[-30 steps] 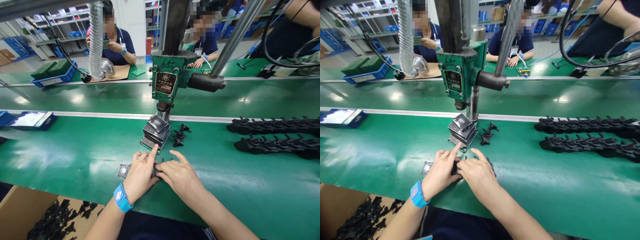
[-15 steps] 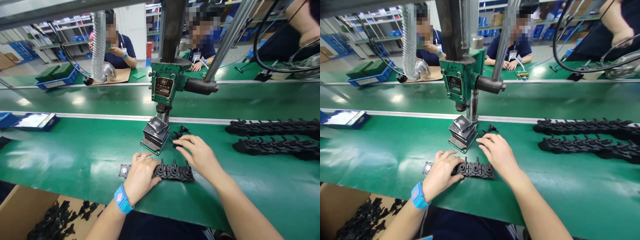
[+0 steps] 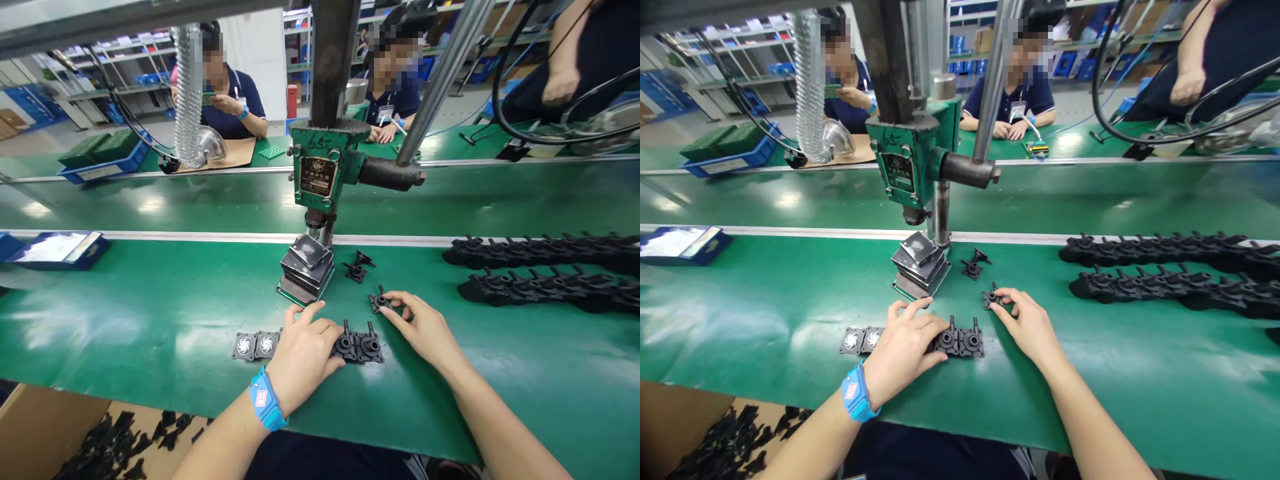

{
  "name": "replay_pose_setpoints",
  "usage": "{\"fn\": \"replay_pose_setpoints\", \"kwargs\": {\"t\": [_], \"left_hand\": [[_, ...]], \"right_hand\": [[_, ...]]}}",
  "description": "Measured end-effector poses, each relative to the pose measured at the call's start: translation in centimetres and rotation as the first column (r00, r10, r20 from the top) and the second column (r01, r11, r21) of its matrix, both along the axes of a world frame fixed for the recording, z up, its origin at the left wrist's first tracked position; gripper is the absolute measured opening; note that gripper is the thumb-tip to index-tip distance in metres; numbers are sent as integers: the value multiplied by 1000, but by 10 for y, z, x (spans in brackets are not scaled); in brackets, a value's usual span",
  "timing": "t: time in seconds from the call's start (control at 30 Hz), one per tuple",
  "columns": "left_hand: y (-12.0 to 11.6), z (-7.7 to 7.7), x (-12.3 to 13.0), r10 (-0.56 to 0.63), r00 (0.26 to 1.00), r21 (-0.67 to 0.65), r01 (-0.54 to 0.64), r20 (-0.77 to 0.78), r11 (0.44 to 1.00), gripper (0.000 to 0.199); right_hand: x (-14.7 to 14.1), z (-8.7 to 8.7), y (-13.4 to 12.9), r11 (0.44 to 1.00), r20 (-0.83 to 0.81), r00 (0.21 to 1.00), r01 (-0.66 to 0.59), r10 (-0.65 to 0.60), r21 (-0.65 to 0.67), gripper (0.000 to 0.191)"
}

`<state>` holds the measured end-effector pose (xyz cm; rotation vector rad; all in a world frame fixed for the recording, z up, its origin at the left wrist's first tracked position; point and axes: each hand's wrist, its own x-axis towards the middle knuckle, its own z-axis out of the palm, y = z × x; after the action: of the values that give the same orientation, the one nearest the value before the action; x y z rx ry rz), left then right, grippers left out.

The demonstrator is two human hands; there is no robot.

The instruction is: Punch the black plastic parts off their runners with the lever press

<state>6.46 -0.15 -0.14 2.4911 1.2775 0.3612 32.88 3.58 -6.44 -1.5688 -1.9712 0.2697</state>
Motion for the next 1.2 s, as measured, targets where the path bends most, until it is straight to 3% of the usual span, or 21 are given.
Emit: {"fn": "replay_pose_setpoints", "kwargs": {"t": [0.1, 0.23, 0.33, 0.43, 0.57, 0.63, 0.77, 0.9, 1.2], "left_hand": [[2, 2, 6, -6, 1000, -18, 6, -22, 1000, 41], [-5, 9, -17, 30, 1000, 15, -30, -6, 999, 77], [-12, 8, -55, 117, 993, 29, -116, -16, 993, 101], [-17, -2, -88, 161, 987, 0, -161, -29, 987, 102], [-16, -16, -98, 143, 989, -53, -142, 26, 989, 96], [-14, -18, -93, 146, 987, -72, -142, 63, 987, 93], [-11, -16, -86, 159, 981, -82, -151, 108, 985, 91], [-11, -14, -86, 175, 978, -104, -163, 116, 981, 97], [-11, -15, -85, 190, 975, -99, -179, 112, 979, 100]], "right_hand": [[2, -1, 0, 999, 14, 1000, 25, -26, 27, 39], [-3, 4, 1, 999, 2, 999, -35, 35, 42, 34], [-13, 25, -12, 993, -42, 999, 38, -33, 110, 35], [-40, 56, -35, 959, -112, 989, 126, -100, 253, 29], [-98, 85, -55, 908, -71, 980, -145, 188, 393, 10], [-127, 85, -56, 888, -65, 952, -253, 299, 384, 5], [-160, 69, -47, 876, -49, 926, -335, 373, 347, 9], [-165, 57, -40, 873, 10, 911, -399, 413, 279, 14], [-166, 56, -38, 892, 111, 920, -391, 375, 228, 8]]}}
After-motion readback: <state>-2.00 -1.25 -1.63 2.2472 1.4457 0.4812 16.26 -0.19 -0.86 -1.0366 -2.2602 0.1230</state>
